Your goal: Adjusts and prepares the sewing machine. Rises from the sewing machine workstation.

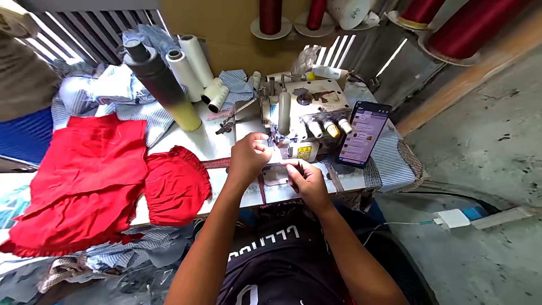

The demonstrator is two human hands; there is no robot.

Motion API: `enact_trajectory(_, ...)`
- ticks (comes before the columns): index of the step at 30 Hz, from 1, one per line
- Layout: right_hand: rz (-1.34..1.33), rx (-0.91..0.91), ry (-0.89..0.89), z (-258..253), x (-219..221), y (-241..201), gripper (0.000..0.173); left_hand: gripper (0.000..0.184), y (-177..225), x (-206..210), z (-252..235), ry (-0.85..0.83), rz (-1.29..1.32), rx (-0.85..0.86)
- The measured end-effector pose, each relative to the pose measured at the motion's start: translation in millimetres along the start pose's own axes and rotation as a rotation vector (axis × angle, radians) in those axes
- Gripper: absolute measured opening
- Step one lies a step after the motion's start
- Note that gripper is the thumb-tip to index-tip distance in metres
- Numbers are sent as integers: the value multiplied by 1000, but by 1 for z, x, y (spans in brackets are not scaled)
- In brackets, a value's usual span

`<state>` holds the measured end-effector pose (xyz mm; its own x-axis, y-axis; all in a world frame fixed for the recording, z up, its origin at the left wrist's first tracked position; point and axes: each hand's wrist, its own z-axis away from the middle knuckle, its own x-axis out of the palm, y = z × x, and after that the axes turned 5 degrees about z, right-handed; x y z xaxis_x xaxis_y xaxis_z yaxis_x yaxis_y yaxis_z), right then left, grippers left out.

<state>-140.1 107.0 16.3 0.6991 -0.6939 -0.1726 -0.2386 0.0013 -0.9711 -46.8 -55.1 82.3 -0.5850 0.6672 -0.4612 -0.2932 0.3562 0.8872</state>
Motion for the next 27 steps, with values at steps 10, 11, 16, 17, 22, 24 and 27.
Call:
enact_trajectory(10,17,140,36,-12,31,-16,16,4,-4,-10,-4,-158,137,-21)
enact_trajectory(11,4,148,22,-9,31,-15,16,5,-5,-13,-4,-186,165,-8)
enact_trajectory(16,-10,122,-21,7,35,-16,17,19,2,-13,-5,-176,260,-57)
enact_trajectory(17,-11,118,-25,9,35,-17,16,20,5,-10,-6,-136,270,-73)
enact_trajectory(22,9,100,-19,10,35,-13,15,12,10,3,-20,18,278,-131)
enact_trajectory(24,31,94,-52,8,33,-11,16,9,6,4,-22,44,258,-122)
enact_trajectory(27,62,116,-181,3,25,-12,20,8,5,3,-21,55,254,-125)
